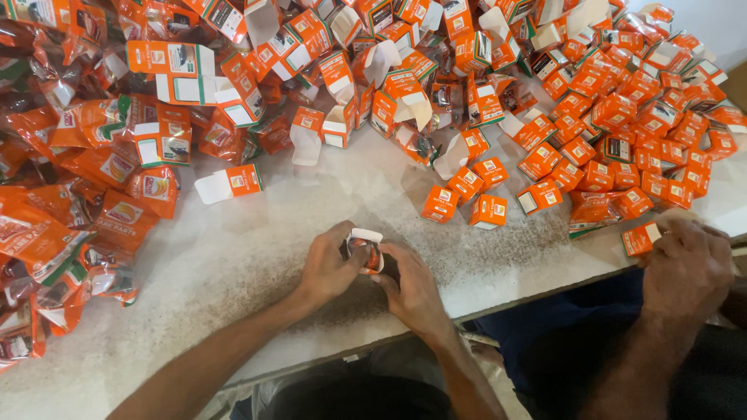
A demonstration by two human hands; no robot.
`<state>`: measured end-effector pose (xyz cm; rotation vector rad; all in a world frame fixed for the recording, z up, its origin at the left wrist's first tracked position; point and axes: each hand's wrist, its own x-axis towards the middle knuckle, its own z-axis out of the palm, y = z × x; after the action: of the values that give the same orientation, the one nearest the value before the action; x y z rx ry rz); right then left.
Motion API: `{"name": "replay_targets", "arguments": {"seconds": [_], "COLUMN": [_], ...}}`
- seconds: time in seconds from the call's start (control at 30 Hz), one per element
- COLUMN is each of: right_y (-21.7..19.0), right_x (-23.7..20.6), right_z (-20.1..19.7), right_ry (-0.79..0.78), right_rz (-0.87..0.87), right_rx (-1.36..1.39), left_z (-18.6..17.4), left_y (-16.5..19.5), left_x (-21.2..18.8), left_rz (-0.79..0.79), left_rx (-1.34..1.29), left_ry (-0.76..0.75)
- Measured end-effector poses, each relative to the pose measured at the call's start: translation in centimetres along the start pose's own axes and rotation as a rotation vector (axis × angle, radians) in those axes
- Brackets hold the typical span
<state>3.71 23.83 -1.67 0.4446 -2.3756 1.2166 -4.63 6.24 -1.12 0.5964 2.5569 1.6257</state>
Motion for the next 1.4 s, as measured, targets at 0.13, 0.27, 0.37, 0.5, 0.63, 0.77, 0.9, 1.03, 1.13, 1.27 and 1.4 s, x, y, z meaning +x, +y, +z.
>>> {"name": "replay_targets", "arguments": {"seconds": [0.13,0.27,0.37,0.5,0.63,0.77,0.9,1.03,1.13,1.27,1.4], "right_y": [-0.7,-1.0,-1.2,-1.3,-1.3,-1.1,-0.5,0.1,0.5,0.7,0.7], "right_x": [0.6,0.9,0.9,1.0,1.1,1.0,0.3,-0.3,-0.4,-0.6,-0.6], "right_z": [-0.2,-0.5,-0.5,-0.5,-0.5,-0.3,-0.1,0.2,0.4,0.7,0.7], "right_ry": [-0.017,-0.049,-0.036,-0.012,-0.026,-0.015,-0.039,-0.016,0.003,-0.016,-0.019], "right_rz": [-0.055,-0.001,-0.008,-0.021,0.008,-0.009,0.080,0.109,0.074,0.129,0.136], "right_rx": [-0.094,-0.073,-0.066,-0.074,-0.061,-0.078,-0.069,-0.102,-0.063,-0.025,-0.040], "left_z": [-0.3,-2.7,-4.1,-3.2,-1.3,-0.4,-1.9,-4.0,-3.7,-3.1,-3.2], "left_y": [-0.2,-0.4,-0.9,-1.7,-2.5,-2.0,-0.5,0.4,0.6,0.1,-0.6], "left_x": [-0.1,0.5,1.7,2.1,1.9,0.4,-1.0,-0.7,-0.8,-1.1,-0.9], "left_rz": [-0.031,-0.146,-0.254,-0.335,-0.228,0.366,0.487,0.720,0.693,0.684,0.666], "left_rx": [-0.168,-0.547,-0.789,-0.492,-0.427,-0.052,0.029,0.134,0.200,0.180,0.157], "left_ry": [-0.153,-0.471,-0.573,-0.474,-0.406,-0.117,-0.154,-0.290,-0.247,-0.211,-0.198]}}
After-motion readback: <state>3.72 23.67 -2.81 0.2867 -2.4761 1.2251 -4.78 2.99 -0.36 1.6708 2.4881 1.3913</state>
